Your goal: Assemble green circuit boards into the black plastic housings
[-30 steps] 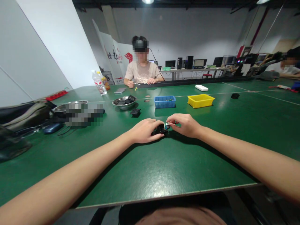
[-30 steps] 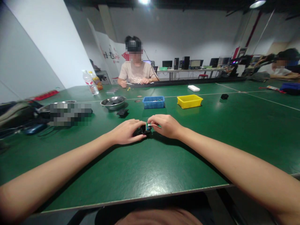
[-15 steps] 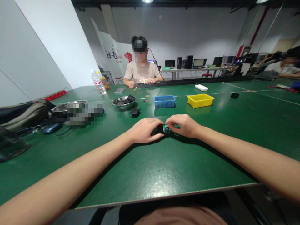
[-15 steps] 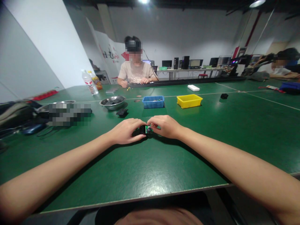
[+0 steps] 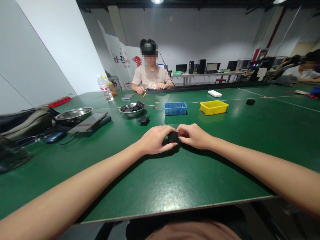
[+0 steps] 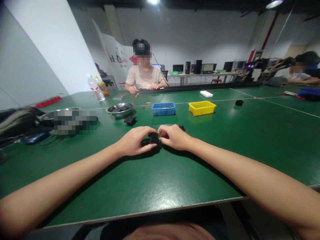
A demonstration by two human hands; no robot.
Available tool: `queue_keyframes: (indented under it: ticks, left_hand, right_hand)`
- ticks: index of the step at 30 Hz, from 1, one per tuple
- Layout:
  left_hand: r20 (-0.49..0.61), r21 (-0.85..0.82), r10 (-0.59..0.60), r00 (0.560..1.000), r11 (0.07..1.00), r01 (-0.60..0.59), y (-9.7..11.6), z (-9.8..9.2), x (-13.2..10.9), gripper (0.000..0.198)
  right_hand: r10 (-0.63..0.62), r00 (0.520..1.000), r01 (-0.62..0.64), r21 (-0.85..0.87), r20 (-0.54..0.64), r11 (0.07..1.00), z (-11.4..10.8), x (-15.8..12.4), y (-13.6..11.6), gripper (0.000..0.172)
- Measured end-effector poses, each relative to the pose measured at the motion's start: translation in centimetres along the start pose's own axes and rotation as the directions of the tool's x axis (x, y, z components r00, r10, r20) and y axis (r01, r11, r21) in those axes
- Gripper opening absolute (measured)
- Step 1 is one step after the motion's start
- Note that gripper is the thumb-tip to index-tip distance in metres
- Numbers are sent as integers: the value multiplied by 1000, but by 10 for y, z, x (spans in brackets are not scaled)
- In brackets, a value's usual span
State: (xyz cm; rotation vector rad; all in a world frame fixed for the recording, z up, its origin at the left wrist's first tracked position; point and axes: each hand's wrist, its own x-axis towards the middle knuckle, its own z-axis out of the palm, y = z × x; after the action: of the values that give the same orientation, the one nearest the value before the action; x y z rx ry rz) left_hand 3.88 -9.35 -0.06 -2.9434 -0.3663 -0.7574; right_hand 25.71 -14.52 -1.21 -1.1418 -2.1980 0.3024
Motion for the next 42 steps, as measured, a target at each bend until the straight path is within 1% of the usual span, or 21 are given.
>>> queue_keyframes:
  ticks: [2, 5, 7, 9, 11, 13, 15, 18, 20, 21, 25, 30, 35, 42]
  left_hand:
    - [-23, -5, -5, 1000, 1000, 5, 2, 0, 0, 27]
    - [-58, 3, 3, 998, 1000, -3, 5, -1, 1, 26]
    - [-78, 7, 16, 997, 1000, -15, 6, -1, 1, 26]
    - [-98, 8, 37, 994, 999, -37, 7, -2, 2, 28]
    - [-111, 12, 62, 992, 998, -61, 8, -1, 2, 30]
    - [-110, 18, 75, 991, 997, -73, 8, -1, 1, 30]
    - [-105, 24, 77, 991, 997, -75, 8, 0, 1, 30]
    - [-108, 30, 86, 990, 996, -84, 7, 0, 1, 30]
    - [-113, 33, 97, 989, 995, -93, 6, 0, 0, 30]
    - [-118, 34, 103, 988, 994, -99, 6, 0, 0, 30]
    - [-136, 52, 132, 982, 991, -126, 6, 0, 0, 31]
    - [-161, 87, 105, 981, 992, -92, 6, 1, -1, 34]
    - [-194, 100, 100, 976, 992, -82, 6, 0, 0, 31]
    - [-172, 77, 89, 981, 994, -77, 6, 0, 0, 29]
  right_hand:
    - [75, 997, -75, 31, 9, 997, 1, 0, -5, 5]
    - [140, 990, -142, 86, 28, 986, 1, 2, -8, 10]
    - [168, 984, -177, 189, 62, 966, 1, 3, -7, 14]
    - [182, 976, -213, 346, 119, 914, 2, 4, -6, 15]
    - [187, 967, -252, 513, 175, 821, 4, 4, -5, 12]
    - [193, 959, -283, 647, 207, 708, 5, 4, -3, 9]
    - [196, 953, -301, 748, 230, 591, 7, 4, -2, 18]
    - [192, 944, -326, 845, 268, 424, 7, 2, -1, 26]
    - [198, 934, -351, 869, 297, 348, 7, 2, -1, 27]
    - [203, 928, -364, 872, 311, 327, 6, 1, -1, 28]
    - [210, 913, -399, 871, 350, 287, 5, 1, 1, 32]
    - [217, 917, -381, 896, 335, 225, 6, 2, 5, 35]
    - [225, 923, -359, 908, 311, 216, 7, 1, 7, 38]
    - [222, 926, -350, 916, 306, 198, 6, 1, 7, 38]
